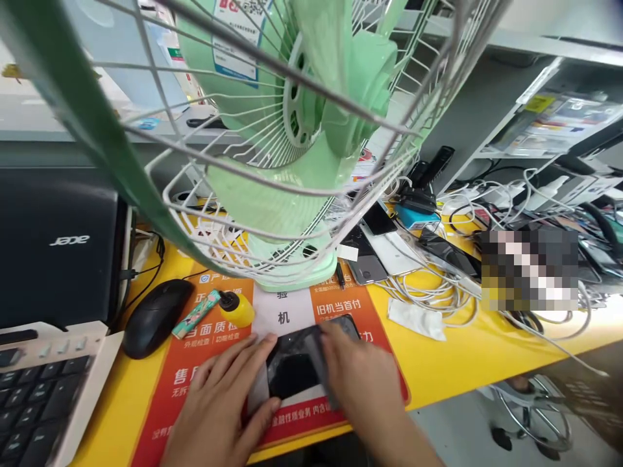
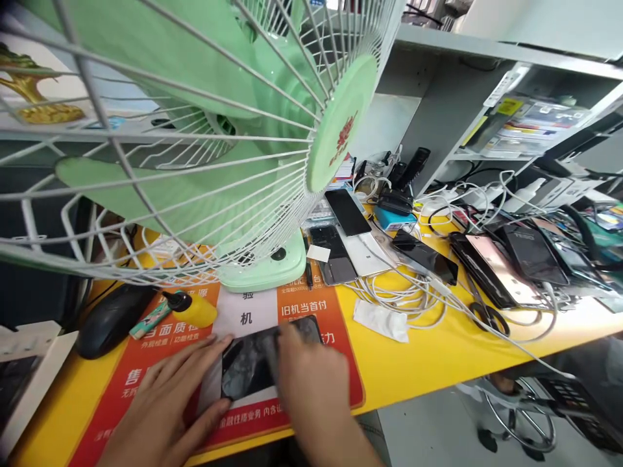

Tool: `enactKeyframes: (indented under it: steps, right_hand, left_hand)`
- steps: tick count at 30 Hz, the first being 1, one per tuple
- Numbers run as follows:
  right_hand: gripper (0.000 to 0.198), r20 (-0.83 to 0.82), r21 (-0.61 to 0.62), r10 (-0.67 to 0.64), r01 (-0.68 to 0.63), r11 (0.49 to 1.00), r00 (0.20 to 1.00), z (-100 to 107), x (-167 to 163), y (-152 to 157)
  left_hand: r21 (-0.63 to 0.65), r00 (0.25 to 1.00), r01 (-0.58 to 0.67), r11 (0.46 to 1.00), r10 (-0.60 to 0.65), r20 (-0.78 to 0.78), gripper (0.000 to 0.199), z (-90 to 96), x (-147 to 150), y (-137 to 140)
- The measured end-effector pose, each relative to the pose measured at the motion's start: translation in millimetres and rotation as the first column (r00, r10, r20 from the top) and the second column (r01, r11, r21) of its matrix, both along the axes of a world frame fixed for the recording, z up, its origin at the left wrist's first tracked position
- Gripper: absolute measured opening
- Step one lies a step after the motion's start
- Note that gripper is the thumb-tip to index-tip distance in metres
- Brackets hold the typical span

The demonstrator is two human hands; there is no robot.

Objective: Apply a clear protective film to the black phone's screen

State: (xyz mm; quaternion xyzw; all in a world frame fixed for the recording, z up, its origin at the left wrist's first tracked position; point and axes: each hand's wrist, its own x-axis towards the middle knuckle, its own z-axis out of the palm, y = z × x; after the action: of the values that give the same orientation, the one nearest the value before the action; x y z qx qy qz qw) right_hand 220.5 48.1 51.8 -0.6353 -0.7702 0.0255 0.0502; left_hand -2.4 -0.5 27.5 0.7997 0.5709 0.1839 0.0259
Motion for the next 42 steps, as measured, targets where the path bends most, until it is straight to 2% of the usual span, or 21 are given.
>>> enactKeyframes:
  steps: [3, 5, 7, 11, 13, 15, 19, 21, 24, 29, 42]
  right_hand:
    - [0.03, 0.044, 0.045, -0.168, 0.166, 0.985, 0.985, -0.7, 43.0, 14.9]
    - [0.032, 0.057, 0.064, -0.204, 0.201, 0.978, 0.977, -1.4, 48.4, 20.5]
    - [0.031, 0.05, 0.052, -0.16, 0.157, 0.986, 0.986, -1.8, 29.6, 19.0]
    - [0.036, -0.006, 0.005, 0.123, -0.123, 0.992, 0.992, 0.7, -34.6, 4.6]
    - [0.039, -0.028, -0.008, 0.211, -0.211, 0.977, 0.977, 2.6, -48.5, 1.6]
    - [0.035, -0.035, -0.014, 0.197, -0.198, 0.98, 0.98, 3.2, -41.1, 5.1]
    - [0.027, 0.035, 0.03, 0.003, -0.004, 1.0, 0.999, 1.7, 1.3, 21.7]
    - [0.026, 0.063, 0.058, -0.034, 0.03, 0.998, 0.997, 0.9, 11.2, 24.8]
    - [0.03, 0.04, 0.091, 0.061, -0.065, 0.994, 0.997, -0.3, 0.3, 16.6]
    - [0.034, -0.022, 0.183, 0.232, -0.224, 0.957, 0.972, -2.5, -32.6, -4.4]
    - [0.042, 0.064, 0.217, 0.284, -0.291, 0.932, 0.957, -5.7, -39.4, -11.0]
  left_hand:
    - [-0.003, 0.999, 0.004, 1.0, -0.004, -0.035, 0.068, 2.2, 1.6, 0.7]
    - [0.006, 0.999, 0.001, 1.0, 0.0, -0.051, 0.068, 3.3, 1.9, 0.4]
    - [0.011, 0.998, 0.001, 1.0, 0.0, -0.064, 0.066, 3.6, 1.4, -0.1]
    - [0.036, 0.996, 0.018, 0.999, -0.014, -0.093, 0.068, 2.2, -0.2, -0.1]
    - [0.049, 0.994, 0.027, 0.998, -0.022, -0.104, 0.068, 2.2, -0.1, 0.3]
    - [0.038, 0.994, 0.022, 0.999, -0.018, -0.107, 0.067, 3.9, 1.0, 0.5]
    - [0.007, 0.994, 0.004, 1.0, -0.004, -0.106, 0.063, 8.7, 3.4, -0.7]
    - [-0.014, 0.995, -0.009, 1.0, 0.008, -0.095, 0.062, 9.7, 3.9, -1.8]
    - [-0.036, 0.998, -0.014, 0.999, 0.011, -0.062, 0.062, 9.3, 4.0, -2.5]
    - [-0.054, 1.0, -0.009, 0.999, 0.008, -0.019, 0.07, 8.9, 5.1, -2.1]
    - [-0.26, 0.996, -0.04, 0.965, 0.058, 0.065, 0.07, 12.2, 9.5, -4.6]
